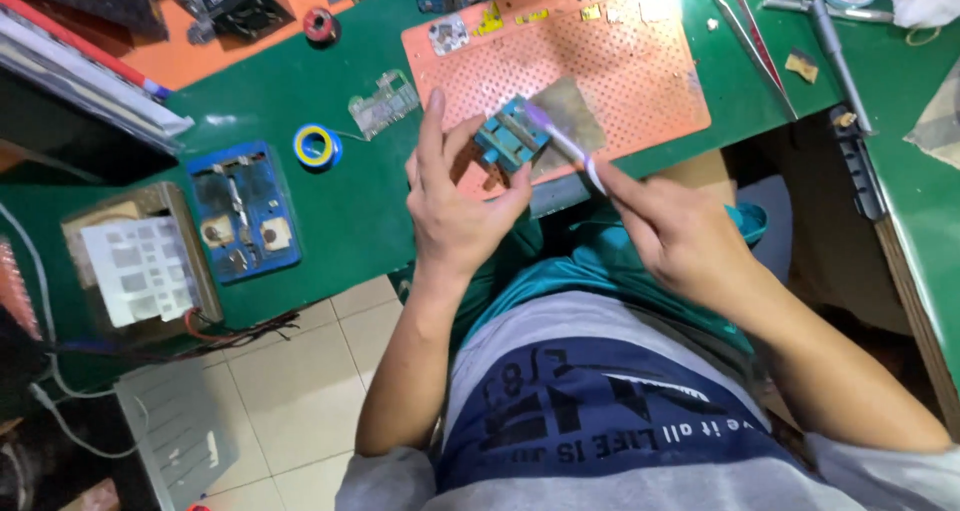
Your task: The person solders a small blue electronic component held in a vise using a soldering iron and solder wire. They then clean the component with a toothbrush and wipe it with a tissue.
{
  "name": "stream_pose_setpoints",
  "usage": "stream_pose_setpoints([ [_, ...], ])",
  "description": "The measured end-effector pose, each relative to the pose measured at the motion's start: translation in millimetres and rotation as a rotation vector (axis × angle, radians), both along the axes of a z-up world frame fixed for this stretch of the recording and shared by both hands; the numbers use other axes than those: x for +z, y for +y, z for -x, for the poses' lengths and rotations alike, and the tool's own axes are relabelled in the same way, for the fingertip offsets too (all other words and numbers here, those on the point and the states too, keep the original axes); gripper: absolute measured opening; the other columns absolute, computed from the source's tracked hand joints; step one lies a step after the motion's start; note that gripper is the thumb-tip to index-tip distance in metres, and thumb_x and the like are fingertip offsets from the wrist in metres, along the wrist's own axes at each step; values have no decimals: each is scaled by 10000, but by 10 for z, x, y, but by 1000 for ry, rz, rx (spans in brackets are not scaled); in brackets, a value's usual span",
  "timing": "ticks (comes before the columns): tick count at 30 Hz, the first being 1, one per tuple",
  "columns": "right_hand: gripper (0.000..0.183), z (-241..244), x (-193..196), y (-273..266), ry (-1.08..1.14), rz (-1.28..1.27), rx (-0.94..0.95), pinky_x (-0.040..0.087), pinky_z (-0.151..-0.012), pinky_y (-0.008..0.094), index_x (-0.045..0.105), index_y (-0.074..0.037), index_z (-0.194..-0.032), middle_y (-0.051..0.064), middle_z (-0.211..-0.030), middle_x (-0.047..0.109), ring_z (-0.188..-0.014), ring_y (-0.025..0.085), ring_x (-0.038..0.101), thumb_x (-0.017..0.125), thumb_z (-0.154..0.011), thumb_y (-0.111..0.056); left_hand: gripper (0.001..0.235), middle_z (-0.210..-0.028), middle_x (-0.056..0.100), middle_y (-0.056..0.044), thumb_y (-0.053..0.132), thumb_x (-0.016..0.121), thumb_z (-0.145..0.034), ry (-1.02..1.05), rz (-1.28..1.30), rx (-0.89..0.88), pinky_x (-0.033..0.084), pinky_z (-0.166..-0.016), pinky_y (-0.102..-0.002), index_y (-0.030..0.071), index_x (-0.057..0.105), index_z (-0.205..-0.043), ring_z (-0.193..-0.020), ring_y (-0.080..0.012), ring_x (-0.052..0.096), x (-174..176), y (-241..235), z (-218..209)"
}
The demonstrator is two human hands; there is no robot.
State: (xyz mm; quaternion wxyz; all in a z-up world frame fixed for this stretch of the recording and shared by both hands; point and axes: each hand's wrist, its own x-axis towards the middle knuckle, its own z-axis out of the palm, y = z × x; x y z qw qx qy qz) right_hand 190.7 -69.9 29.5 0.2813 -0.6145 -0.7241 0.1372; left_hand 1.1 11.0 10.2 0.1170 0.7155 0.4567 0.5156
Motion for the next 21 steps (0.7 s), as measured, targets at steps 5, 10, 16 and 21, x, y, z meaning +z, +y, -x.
stream_pose_setpoints([
  [5,281,28,98,91,-13,84,39,457,-555,412,580,-164,-1117,139,-603,486,-649,334,559,501,-846,-158,877,-965,645,-38,160,817,-539,-41,30,11,427,-884,-252,75,363,-1285,-964,-207,570,-27,-5,-27],
  [10,331,11,210,26,-86,180,13,466,-561,380,556,-256,-1152,99,-604,497,-644,299,566,480,-836,-189,877,-950,640,-52,95,798,-551,-106,74,-30,492,-806,-272,76,342,-1300,-995,-236,552,47,-20,-10],
  [16,364,11,332,94,-152,304,16,468,-581,416,520,-298,-1173,106,-634,518,-665,324,562,450,-827,-211,858,-936,633,-64,85,789,-559,-127,59,-33,526,-733,-265,45,339,-1288,-984,-246,533,20,-22,-34],
  [21,340,46,334,115,-276,335,10,475,-544,413,501,-330,-1171,92,-629,495,-637,321,559,405,-850,-270,848,-930,636,-61,99,798,-564,-112,63,-58,535,-715,-277,28,345,-1277,-1003,-242,523,28,-67,-50],
])
